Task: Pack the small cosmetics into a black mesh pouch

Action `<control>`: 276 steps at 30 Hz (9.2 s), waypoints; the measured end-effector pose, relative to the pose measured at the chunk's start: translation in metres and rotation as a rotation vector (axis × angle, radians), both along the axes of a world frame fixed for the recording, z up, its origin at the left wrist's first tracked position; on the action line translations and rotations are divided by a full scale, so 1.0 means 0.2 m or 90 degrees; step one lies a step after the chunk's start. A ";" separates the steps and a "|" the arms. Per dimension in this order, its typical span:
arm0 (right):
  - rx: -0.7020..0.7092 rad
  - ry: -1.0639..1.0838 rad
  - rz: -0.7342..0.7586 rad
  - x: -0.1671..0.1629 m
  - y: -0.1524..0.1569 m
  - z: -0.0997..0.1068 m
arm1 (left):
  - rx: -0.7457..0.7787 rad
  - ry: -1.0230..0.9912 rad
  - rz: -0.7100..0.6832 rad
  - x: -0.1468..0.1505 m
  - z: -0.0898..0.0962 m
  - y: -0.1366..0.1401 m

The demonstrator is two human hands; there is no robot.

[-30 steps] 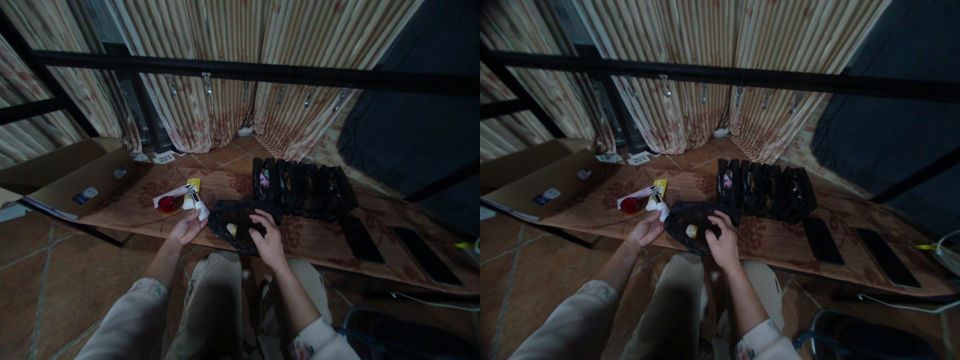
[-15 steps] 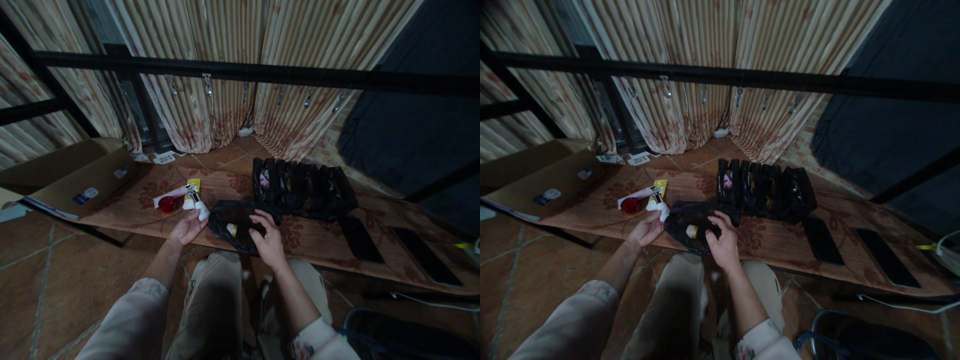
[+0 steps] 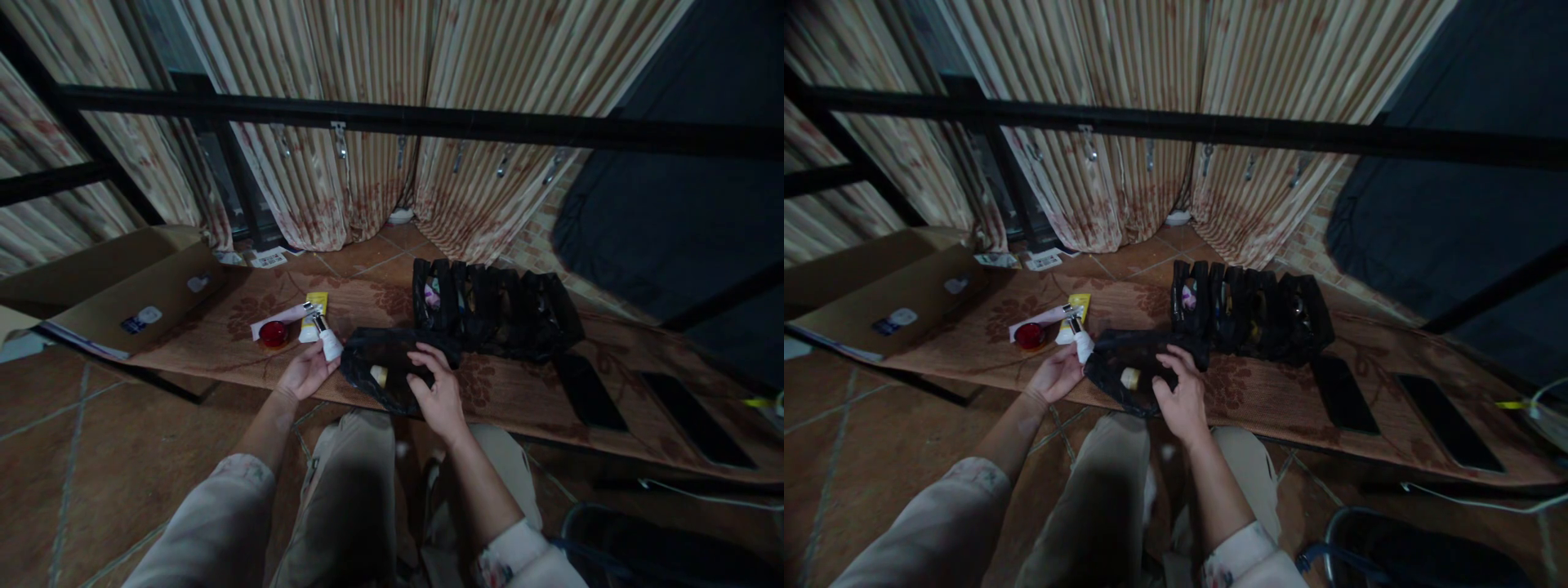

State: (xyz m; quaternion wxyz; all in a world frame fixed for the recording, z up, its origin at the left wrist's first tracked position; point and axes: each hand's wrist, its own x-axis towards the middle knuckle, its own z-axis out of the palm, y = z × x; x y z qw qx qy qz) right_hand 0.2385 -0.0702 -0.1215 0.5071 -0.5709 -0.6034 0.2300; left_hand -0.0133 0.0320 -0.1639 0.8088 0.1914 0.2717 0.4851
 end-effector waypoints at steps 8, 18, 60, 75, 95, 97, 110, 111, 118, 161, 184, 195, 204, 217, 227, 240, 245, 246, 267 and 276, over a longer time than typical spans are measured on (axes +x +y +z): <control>0.005 0.005 0.003 0.00 0.00 0.00 | -0.016 0.024 0.013 0.00 0.00 -0.01; 0.007 0.003 0.001 0.00 0.00 0.00 | 0.017 0.041 0.012 0.00 0.00 -0.02; 0.002 0.004 0.002 0.00 0.00 0.00 | 0.051 0.022 -0.013 -0.01 0.01 -0.05; 0.001 0.000 0.000 0.00 -0.01 0.01 | 0.041 0.027 -0.007 -0.01 0.01 -0.05; 0.009 -0.002 0.000 0.00 0.00 0.00 | 0.034 0.020 0.004 -0.01 -0.01 -0.04; 0.012 0.000 0.001 0.00 0.00 0.00 | 0.033 0.014 0.001 -0.01 -0.01 -0.03; -0.002 0.002 0.004 -0.01 -0.01 0.01 | 0.012 0.011 0.008 -0.01 -0.02 -0.02; 0.001 0.000 0.006 -0.01 -0.01 0.02 | 0.011 0.011 0.007 -0.01 -0.02 -0.02; 0.008 0.000 0.005 -0.01 -0.01 0.01 | 0.002 -0.005 0.002 -0.01 -0.01 -0.01; 0.009 0.000 0.009 0.00 -0.01 0.00 | -0.003 -0.018 0.000 -0.01 -0.01 -0.01; -0.001 0.001 0.007 0.00 -0.01 0.01 | -0.015 -0.010 0.005 0.00 0.00 -0.01; 0.004 -0.008 0.000 -0.01 -0.01 0.01 | -0.039 -0.013 0.016 0.00 0.01 -0.01; 0.000 -0.007 0.002 -0.01 -0.01 0.01 | -0.033 -0.017 0.010 0.00 0.00 -0.01; 0.003 -0.006 0.007 0.00 -0.01 0.01 | -0.009 0.000 0.003 0.00 0.00 -0.01; 0.001 -0.007 0.003 0.00 -0.01 0.01 | -0.006 -0.011 -0.003 0.00 0.00 -0.01; -0.005 -0.001 0.009 0.00 -0.01 0.01 | -0.009 -0.010 0.001 0.00 0.00 -0.01; -0.002 0.003 0.008 -0.01 -0.01 0.01 | -0.007 -0.006 0.006 0.00 0.01 -0.02; 0.002 0.002 0.008 -0.01 -0.01 0.01 | -0.008 -0.007 0.006 0.00 0.01 -0.02; 0.006 0.000 0.009 0.00 -0.01 0.00 | -0.016 -0.012 0.005 0.00 0.00 -0.01; -0.003 0.006 0.007 0.00 -0.01 -0.01 | -0.031 -0.011 0.011 0.00 0.00 -0.01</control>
